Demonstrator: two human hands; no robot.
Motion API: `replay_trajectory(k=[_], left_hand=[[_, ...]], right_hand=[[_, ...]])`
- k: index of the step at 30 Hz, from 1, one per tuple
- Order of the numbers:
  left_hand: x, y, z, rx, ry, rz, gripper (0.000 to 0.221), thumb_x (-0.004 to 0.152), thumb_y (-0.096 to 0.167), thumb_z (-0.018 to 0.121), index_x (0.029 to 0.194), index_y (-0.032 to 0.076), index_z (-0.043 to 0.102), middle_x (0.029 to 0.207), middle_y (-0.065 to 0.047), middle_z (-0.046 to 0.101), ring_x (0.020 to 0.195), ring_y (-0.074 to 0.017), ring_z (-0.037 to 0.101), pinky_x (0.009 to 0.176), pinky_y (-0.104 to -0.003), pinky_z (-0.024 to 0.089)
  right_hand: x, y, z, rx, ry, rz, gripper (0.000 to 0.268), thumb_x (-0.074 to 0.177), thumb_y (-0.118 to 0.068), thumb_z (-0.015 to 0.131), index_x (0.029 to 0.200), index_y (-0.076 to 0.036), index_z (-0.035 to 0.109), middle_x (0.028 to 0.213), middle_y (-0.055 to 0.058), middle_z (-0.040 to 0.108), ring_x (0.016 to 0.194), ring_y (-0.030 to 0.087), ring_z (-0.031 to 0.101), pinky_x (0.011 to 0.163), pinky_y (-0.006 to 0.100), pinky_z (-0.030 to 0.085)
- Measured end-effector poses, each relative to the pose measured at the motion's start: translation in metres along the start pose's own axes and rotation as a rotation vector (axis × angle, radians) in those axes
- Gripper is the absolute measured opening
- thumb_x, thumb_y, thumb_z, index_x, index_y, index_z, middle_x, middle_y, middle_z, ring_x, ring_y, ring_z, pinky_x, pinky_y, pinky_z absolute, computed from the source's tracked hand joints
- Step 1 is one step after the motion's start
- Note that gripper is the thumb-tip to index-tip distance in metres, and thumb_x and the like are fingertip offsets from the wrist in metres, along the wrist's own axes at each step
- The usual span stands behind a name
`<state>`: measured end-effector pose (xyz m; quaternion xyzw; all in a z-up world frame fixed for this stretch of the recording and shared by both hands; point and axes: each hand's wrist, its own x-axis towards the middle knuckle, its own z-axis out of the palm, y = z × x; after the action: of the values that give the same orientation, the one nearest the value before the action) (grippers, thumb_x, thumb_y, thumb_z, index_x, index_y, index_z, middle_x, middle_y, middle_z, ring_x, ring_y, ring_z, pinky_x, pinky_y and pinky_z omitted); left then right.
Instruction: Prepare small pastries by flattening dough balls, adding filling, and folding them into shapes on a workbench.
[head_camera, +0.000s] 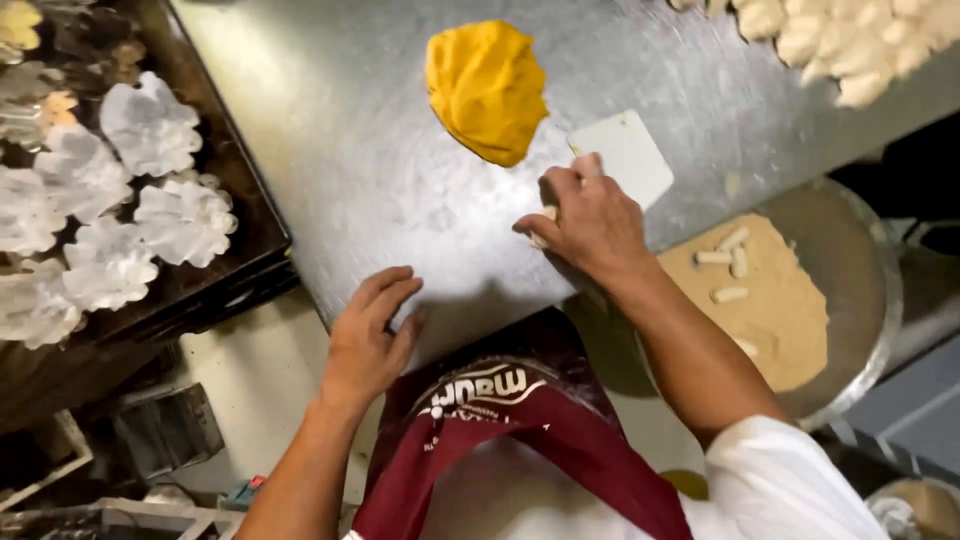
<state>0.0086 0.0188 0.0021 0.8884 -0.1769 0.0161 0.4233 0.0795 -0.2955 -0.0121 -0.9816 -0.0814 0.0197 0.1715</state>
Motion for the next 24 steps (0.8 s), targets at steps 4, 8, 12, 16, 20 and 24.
replay_trajectory(k=[4,8,12,16,20,24], left_hand=[[-0.001,-0.004,0.033,-0.026,-0.035,-0.001,0.035,0.086,0.013,0.078,0.12,0.013,0.073,0.115,-0.009,0.072,0.106,-0.0318,0.073,0.09,-0.044,0.059],[0.021,-0.017,0.103,0.436,-0.061,0.004,0.019,0.079,0.027,0.077,0.099,0.027,0.077,0.076,0.004,0.068,0.073,-0.021,0.071,0.068,-0.037,0.059],[0.098,0.054,0.134,0.484,0.116,-0.001,0.041,0.088,0.048,0.073,0.11,0.013,0.076,0.096,-0.01,0.067,0.088,-0.0362,0.067,0.068,-0.048,0.053],[0.099,0.053,0.183,0.432,-0.011,-0.038,0.016,0.089,0.029,0.071,0.086,0.013,0.068,0.088,-0.004,0.055,0.089,-0.0319,0.062,0.075,-0.045,0.051],[0.125,0.066,0.152,0.137,-0.124,-0.567,0.043,0.098,0.05,0.062,0.106,0.009,0.066,0.096,-0.015,0.07,0.096,-0.0412,0.071,0.083,-0.052,0.056],[0.128,0.061,0.203,0.576,0.145,-0.09,0.037,0.081,0.045,0.074,0.093,0.011,0.067,0.089,-0.009,0.059,0.079,-0.0334,0.067,0.062,-0.047,0.058]], right_hand=[[0.023,-0.012,0.027,0.198,0.224,-0.194,0.057,0.093,-0.07,0.052,0.119,-0.02,0.06,0.114,0.009,0.05,0.104,0.039,0.061,0.082,0.052,0.053],[0.047,-0.017,0.086,0.249,0.423,-0.529,0.044,0.097,-0.067,0.042,0.105,-0.032,0.067,0.09,-0.006,0.053,0.084,0.02,0.059,0.085,0.04,0.047],[0.072,0.028,0.076,1.465,0.136,-0.121,0.031,0.109,-0.023,0.049,0.128,-0.002,0.064,0.081,0.012,0.073,0.088,0.021,0.071,0.089,0.029,0.051],[0.121,0.071,0.027,1.642,0.144,0.034,0.026,0.106,-0.019,0.058,0.115,0.003,0.067,0.089,0.02,0.07,0.074,0.027,0.075,0.064,0.035,0.063],[0.163,0.119,-0.021,0.979,-0.079,-0.014,0.022,0.1,-0.024,0.072,0.116,-0.01,0.076,0.077,0.007,0.075,0.071,0.015,0.075,0.065,0.028,0.059],[0.204,0.126,-0.009,0.709,-0.077,-0.261,0.021,0.102,-0.026,0.075,0.122,-0.02,0.078,0.088,0.009,0.076,0.086,0.024,0.074,0.076,0.039,0.057]])
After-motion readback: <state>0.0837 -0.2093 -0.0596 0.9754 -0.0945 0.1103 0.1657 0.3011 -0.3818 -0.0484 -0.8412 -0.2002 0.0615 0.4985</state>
